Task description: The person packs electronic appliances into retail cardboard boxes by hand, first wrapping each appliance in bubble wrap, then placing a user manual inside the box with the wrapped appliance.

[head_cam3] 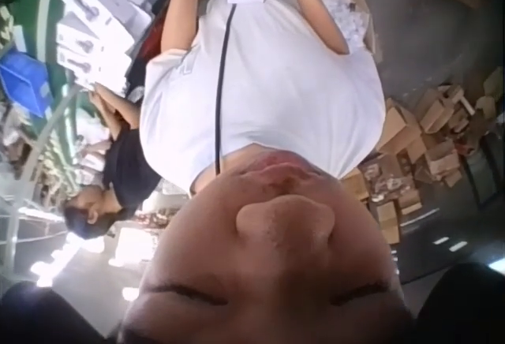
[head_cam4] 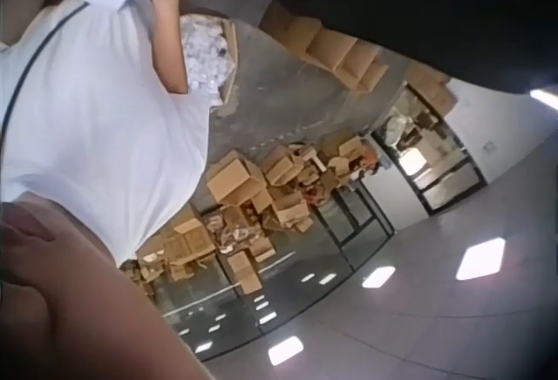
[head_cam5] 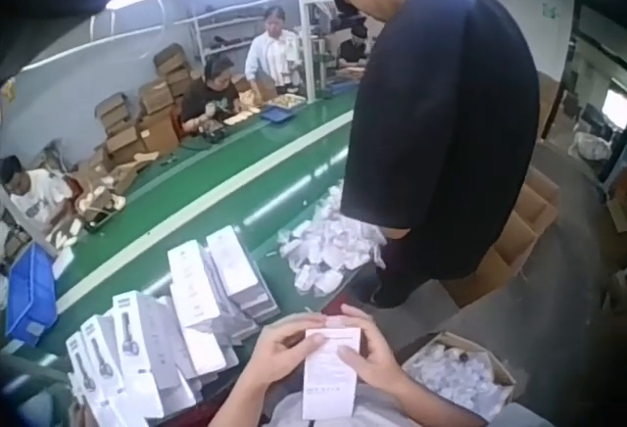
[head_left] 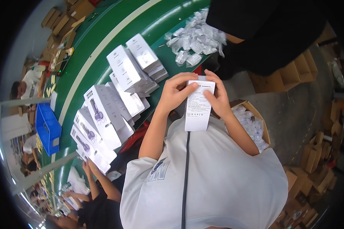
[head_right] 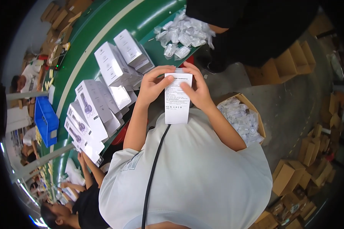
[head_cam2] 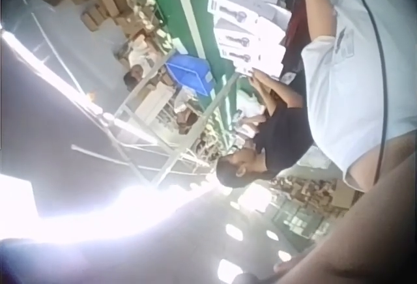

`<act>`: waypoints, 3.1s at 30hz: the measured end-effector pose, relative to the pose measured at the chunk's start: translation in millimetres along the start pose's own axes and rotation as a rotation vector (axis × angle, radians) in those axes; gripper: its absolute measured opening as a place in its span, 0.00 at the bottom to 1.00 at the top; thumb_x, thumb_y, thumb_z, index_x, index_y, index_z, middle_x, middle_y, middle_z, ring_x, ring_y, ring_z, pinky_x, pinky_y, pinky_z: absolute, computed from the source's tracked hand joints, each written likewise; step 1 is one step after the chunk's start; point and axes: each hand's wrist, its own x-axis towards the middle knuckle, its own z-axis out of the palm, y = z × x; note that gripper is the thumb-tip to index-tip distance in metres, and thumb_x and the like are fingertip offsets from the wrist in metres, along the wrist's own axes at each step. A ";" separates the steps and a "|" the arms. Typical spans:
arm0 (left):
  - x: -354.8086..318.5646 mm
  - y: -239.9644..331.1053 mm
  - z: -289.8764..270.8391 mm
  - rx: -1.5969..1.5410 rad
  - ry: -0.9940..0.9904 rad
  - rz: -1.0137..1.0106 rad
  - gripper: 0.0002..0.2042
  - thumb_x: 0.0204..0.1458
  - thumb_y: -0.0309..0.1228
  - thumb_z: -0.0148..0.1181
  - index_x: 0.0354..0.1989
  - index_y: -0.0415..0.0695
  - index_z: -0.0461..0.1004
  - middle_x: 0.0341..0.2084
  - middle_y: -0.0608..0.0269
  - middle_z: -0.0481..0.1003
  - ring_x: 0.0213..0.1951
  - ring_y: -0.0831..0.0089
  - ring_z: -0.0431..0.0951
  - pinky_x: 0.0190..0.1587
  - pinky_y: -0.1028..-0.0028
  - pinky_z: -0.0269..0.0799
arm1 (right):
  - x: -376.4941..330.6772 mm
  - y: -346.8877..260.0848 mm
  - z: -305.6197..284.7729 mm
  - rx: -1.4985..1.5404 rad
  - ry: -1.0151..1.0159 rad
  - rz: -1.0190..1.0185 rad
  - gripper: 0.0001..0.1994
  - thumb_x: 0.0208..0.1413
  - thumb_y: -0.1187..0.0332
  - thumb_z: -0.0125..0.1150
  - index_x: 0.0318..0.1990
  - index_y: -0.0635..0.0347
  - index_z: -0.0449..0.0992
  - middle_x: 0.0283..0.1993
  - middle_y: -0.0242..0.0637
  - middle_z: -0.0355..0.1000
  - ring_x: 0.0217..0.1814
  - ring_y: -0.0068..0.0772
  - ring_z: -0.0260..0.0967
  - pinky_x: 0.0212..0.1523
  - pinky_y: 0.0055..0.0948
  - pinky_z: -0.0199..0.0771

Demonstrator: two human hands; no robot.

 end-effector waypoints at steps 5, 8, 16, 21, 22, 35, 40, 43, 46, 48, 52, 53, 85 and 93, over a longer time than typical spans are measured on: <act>-34.7 5.0 -26.0 0.097 0.233 0.382 0.08 0.48 0.21 0.58 0.38 0.36 0.74 0.45 0.53 0.72 0.51 0.64 0.70 0.51 0.71 0.67 | -10.0 -19.2 12.3 0.163 -0.407 0.295 0.39 0.45 0.72 0.64 0.64 0.58 0.47 0.61 0.43 0.52 0.64 0.36 0.51 0.59 0.35 0.57; -60.2 16.4 -34.7 0.103 0.454 0.554 0.07 0.48 0.20 0.57 0.37 0.38 0.74 0.45 0.53 0.72 0.54 0.61 0.68 0.55 0.69 0.62 | -4.2 -20.2 17.8 0.167 -0.614 0.423 0.44 0.43 0.72 0.65 0.65 0.58 0.42 0.62 0.43 0.51 0.65 0.36 0.49 0.60 0.36 0.56; -114.6 38.5 -65.7 0.847 1.021 0.374 0.07 0.51 0.22 0.54 0.38 0.38 0.72 0.45 0.54 0.70 0.48 0.66 0.70 0.53 0.70 0.63 | 51.8 12.4 33.7 0.228 -0.040 0.235 0.38 0.43 0.72 0.65 0.61 0.59 0.50 0.53 0.42 0.61 0.53 0.35 0.62 0.53 0.32 0.63; -131.3 30.8 -71.6 0.749 0.945 0.237 0.08 0.49 0.22 0.55 0.39 0.37 0.71 0.41 0.52 0.71 0.45 0.63 0.71 0.52 0.70 0.63 | 118.1 85.0 17.2 -0.249 0.074 0.167 0.32 0.44 0.66 0.65 0.56 0.61 0.58 0.48 0.45 0.66 0.49 0.39 0.66 0.48 0.32 0.67; -125.4 27.5 -67.3 0.809 0.866 0.134 0.10 0.48 0.22 0.56 0.40 0.37 0.71 0.40 0.50 0.70 0.45 0.59 0.71 0.52 0.69 0.63 | 127.2 102.4 18.1 -0.411 0.064 0.131 0.31 0.44 0.62 0.65 0.55 0.62 0.60 0.47 0.49 0.67 0.49 0.43 0.67 0.47 0.33 0.67; -110.0 -75.1 -76.7 1.451 0.739 -0.208 0.24 0.37 0.17 0.55 0.50 0.41 0.67 0.52 0.43 0.60 0.55 0.47 0.58 0.58 0.56 0.53 | 138.6 218.2 20.6 -0.769 -0.260 0.431 0.29 0.48 0.53 0.61 0.52 0.63 0.64 0.48 0.54 0.69 0.48 0.51 0.68 0.46 0.39 0.68; -104.9 -82.3 -81.3 1.373 0.881 -0.169 0.28 0.35 0.15 0.54 0.51 0.42 0.66 0.48 0.46 0.63 0.52 0.49 0.60 0.55 0.57 0.56 | 123.4 206.3 25.7 -0.392 -0.227 0.634 0.29 0.50 0.55 0.60 0.57 0.56 0.59 0.48 0.42 0.68 0.49 0.40 0.65 0.45 0.40 0.66; -104.8 -85.4 -87.7 1.386 0.936 -0.177 0.28 0.35 0.14 0.53 0.51 0.41 0.66 0.48 0.46 0.63 0.51 0.49 0.61 0.55 0.57 0.56 | 120.2 188.5 37.5 -0.202 -0.160 0.774 0.29 0.51 0.58 0.60 0.59 0.50 0.57 0.50 0.39 0.66 0.52 0.38 0.62 0.46 0.44 0.64; -105.4 -85.4 -92.1 1.381 0.959 -0.162 0.27 0.36 0.14 0.52 0.52 0.40 0.65 0.48 0.47 0.63 0.51 0.49 0.61 0.54 0.57 0.57 | 120.3 182.0 39.8 -0.058 -0.090 0.865 0.28 0.51 0.63 0.59 0.60 0.43 0.56 0.51 0.38 0.64 0.54 0.38 0.58 0.48 0.48 0.62; -105.6 -83.7 -93.1 1.378 0.967 -0.161 0.27 0.37 0.14 0.52 0.52 0.39 0.65 0.48 0.47 0.63 0.51 0.49 0.61 0.54 0.57 0.57 | 122.6 184.5 39.5 -0.006 -0.070 0.857 0.28 0.51 0.65 0.59 0.59 0.43 0.56 0.50 0.37 0.64 0.53 0.37 0.59 0.47 0.47 0.62; -105.4 -76.7 -92.6 1.361 0.999 -0.142 0.26 0.38 0.13 0.51 0.52 0.38 0.66 0.48 0.47 0.63 0.50 0.49 0.61 0.54 0.57 0.57 | 128.7 197.3 35.4 0.074 -0.029 0.829 0.26 0.52 0.68 0.58 0.58 0.43 0.59 0.49 0.35 0.65 0.51 0.35 0.61 0.47 0.43 0.64; -106.3 -74.2 -91.6 1.357 1.016 -0.125 0.26 0.38 0.13 0.50 0.52 0.38 0.66 0.47 0.47 0.64 0.50 0.50 0.62 0.53 0.59 0.58 | 130.4 200.2 34.8 0.060 -0.031 0.815 0.25 0.52 0.69 0.58 0.58 0.43 0.60 0.49 0.34 0.65 0.51 0.34 0.61 0.46 0.42 0.64; -176.8 2.5 -21.5 0.172 1.262 0.548 0.12 0.59 0.25 0.44 0.50 0.35 0.65 0.48 0.52 0.68 0.49 0.64 0.69 0.51 0.67 0.66 | 47.8 93.5 25.4 0.142 -0.133 0.388 0.19 0.52 0.77 0.56 0.52 0.56 0.64 0.51 0.37 0.64 0.49 0.24 0.64 0.41 0.22 0.69; -119.2 77.8 -26.6 0.995 0.377 0.325 0.12 0.45 0.15 0.52 0.39 0.40 0.73 0.37 0.53 0.75 0.43 0.56 0.73 0.46 0.65 0.69 | 61.0 -49.0 -12.1 -0.478 -0.403 -0.255 0.37 0.37 0.68 0.68 0.60 0.52 0.58 0.64 0.46 0.50 0.65 0.44 0.48 0.60 0.44 0.52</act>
